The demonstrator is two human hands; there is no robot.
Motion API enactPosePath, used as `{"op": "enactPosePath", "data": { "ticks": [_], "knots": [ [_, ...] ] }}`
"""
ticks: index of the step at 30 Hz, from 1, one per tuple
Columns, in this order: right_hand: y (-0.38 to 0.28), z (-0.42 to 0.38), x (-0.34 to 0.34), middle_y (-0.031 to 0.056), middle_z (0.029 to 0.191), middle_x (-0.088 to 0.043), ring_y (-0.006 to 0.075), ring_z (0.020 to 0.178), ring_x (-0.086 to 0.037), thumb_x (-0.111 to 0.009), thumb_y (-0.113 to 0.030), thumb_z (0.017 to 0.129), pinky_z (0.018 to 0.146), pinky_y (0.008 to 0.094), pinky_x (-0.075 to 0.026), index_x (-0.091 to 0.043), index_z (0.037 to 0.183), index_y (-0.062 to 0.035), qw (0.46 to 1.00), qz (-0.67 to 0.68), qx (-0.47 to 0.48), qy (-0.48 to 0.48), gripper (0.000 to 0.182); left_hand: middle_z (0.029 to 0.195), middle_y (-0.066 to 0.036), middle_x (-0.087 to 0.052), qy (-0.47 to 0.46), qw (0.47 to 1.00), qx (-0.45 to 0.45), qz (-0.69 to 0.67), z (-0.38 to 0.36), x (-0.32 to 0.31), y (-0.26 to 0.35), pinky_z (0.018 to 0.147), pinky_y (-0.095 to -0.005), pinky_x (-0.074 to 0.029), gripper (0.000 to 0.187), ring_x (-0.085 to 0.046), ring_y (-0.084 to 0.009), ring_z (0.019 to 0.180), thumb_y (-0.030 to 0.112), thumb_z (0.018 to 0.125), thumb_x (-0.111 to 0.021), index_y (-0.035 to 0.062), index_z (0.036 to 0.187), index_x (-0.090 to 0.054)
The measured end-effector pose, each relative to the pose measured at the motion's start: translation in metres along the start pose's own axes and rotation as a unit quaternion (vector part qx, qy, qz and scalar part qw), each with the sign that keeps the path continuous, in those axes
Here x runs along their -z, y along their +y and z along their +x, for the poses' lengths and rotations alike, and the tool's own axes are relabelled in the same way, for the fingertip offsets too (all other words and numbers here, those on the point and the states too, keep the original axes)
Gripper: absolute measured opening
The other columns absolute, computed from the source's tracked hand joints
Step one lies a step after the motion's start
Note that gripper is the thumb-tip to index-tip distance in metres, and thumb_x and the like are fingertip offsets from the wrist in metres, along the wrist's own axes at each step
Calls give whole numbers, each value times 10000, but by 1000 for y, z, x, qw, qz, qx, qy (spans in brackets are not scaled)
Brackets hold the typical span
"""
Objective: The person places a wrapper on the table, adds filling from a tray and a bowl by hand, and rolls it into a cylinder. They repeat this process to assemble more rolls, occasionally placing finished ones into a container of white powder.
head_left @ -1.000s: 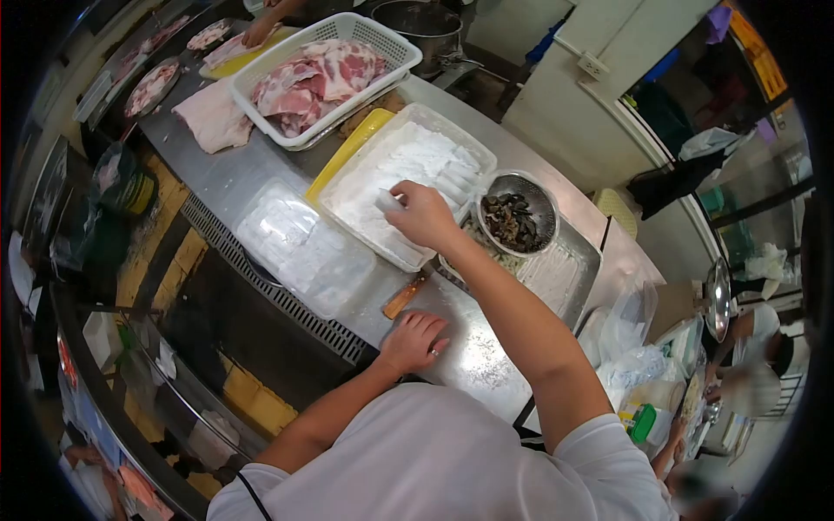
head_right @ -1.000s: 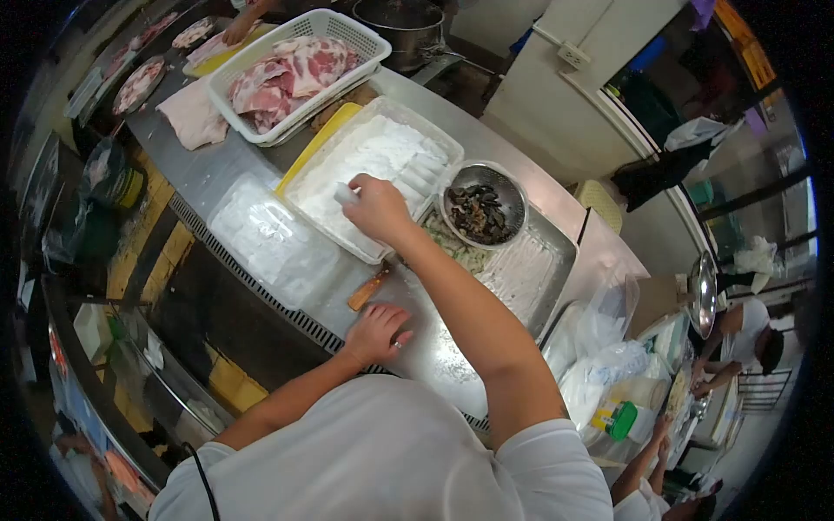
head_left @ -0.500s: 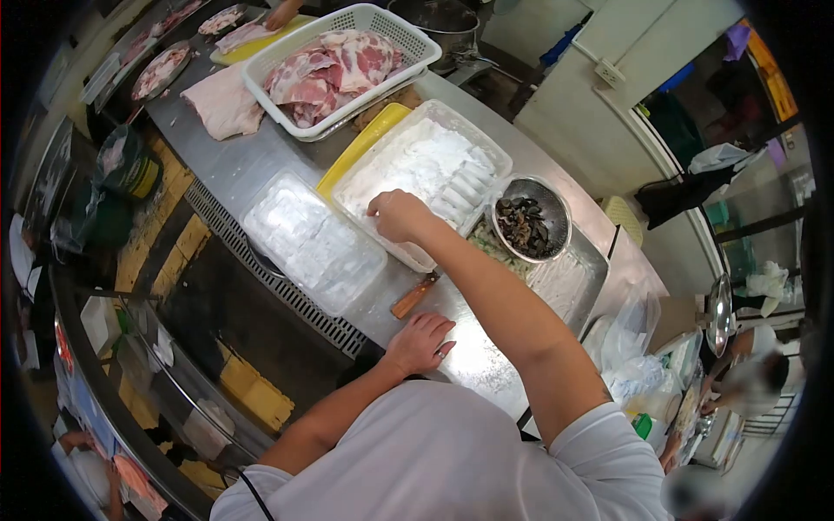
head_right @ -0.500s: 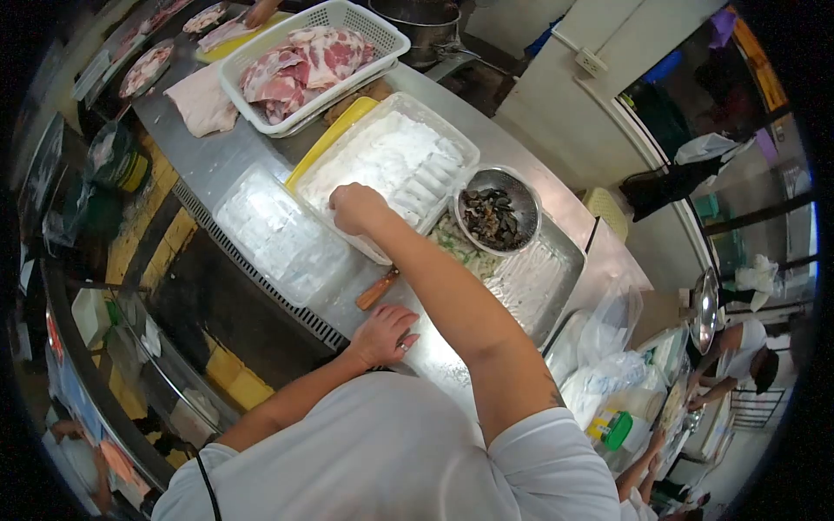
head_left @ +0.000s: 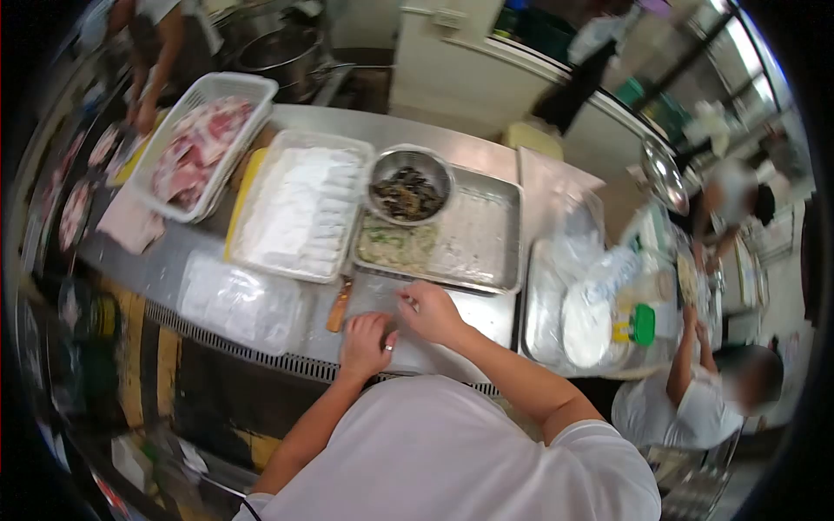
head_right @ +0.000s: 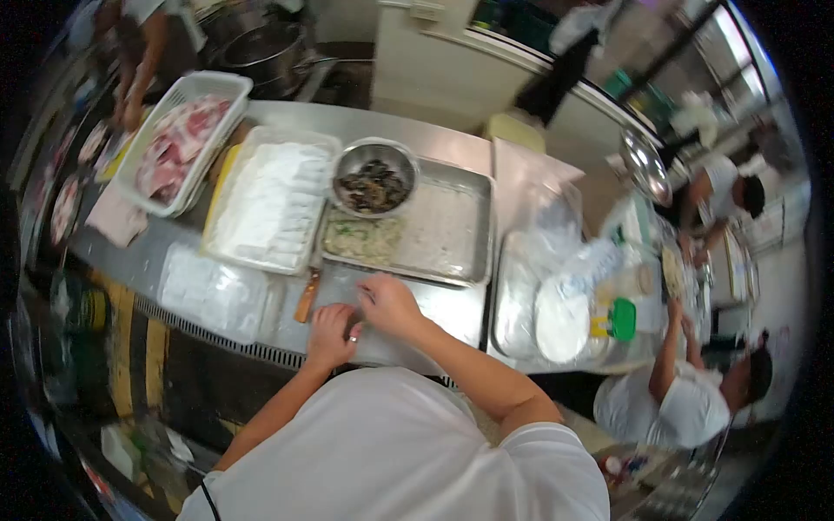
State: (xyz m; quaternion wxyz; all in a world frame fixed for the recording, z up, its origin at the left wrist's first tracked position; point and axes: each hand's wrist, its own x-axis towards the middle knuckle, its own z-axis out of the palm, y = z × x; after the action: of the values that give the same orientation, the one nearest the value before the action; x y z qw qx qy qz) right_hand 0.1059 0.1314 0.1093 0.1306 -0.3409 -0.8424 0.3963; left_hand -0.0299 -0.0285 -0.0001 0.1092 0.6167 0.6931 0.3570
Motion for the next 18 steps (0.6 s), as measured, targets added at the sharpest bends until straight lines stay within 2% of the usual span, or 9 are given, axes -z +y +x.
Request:
{"op": "enactPosePath", "data": {
  "ticks": [1,4,7,8,10,13,15,18],
  "knots": [
    [17,-23,7,232,1099,-774,360,974,-762,-727,-166,956,903,452,-600,-805,1217,-4,999,-3,-35,13,317,1318,-176,-676,4,1000,-13,-6,3,2,1,1113,-552,-417,446,-603,-406,1259,245,938,-768,21,1311,-666],
    [54,-84,17,226,1139,-766,358,959,-759,-734,-162,959,899,448,-603,-800,1218,-3,986,-22,-148,67,311,1343,-166,-682,-18,999,-37,6,9,4,7,1150,-545,-426,443,-608,-390,1284,219,940,-765,14,1320,-667],
    [69,-126,22,218,1160,-756,359,989,-760,-742,-141,953,906,441,-604,-794,1216,-3,967,-16,-190,166,302,1345,-171,-678,-42,994,-97,-8,21,-9,14,1169,-549,-418,450,-602,-400,1302,196,933,-769,9,1328,-662],
    [72,-135,26,221,1153,-748,389,1023,-742,-747,-114,938,929,463,-595,-793,1178,0,955,14,-227,190,269,1346,-171,-677,-54,992,-109,-20,27,-15,19,1172,-551,-417,450,-602,-397,1306,192,932,-770,9,1328,-661],
    [89,-154,37,223,1158,-741,410,1061,-720,-747,-104,929,958,483,-580,-786,1182,-4,936,-68,-213,271,275,1348,-172,-676,-82,986,-136,-49,39,-30,39,1177,-555,-415,450,-601,-392,1314,184,928,-771,9,1328,-659],
    [120,-183,66,235,1140,-723,444,1104,-682,-751,-98,912,1003,516,-551,-768,1203,-14,874,-158,-237,394,304,1358,-169,-674,-117,974,-187,-58,45,-47,59,1179,-558,-415,450,-603,-384,1313,167,926,-772,10,1331,-656],
    [138,-207,96,235,1105,-713,452,1106,-671,-751,-113,910,1008,518,-543,-752,1239,-16,829,-208,-282,436,343,1364,-165,-674,-137,968,-199,-62,47,-53,58,1184,-558,-412,450,-602,-379,1316,158,921,-774,10,1329,-654],
    [177,-240,120,214,1152,-703,442,1168,-638,-711,-141,940,987,525,-550,-760,1213,-36,763,-277,-363,458,296,1371,-161,-673,-140,967,-205,-57,45,-51,58,1190,-557,-410,445,-602,-377,1319,150,917,-773,10,1323,-654]
  ]
}}
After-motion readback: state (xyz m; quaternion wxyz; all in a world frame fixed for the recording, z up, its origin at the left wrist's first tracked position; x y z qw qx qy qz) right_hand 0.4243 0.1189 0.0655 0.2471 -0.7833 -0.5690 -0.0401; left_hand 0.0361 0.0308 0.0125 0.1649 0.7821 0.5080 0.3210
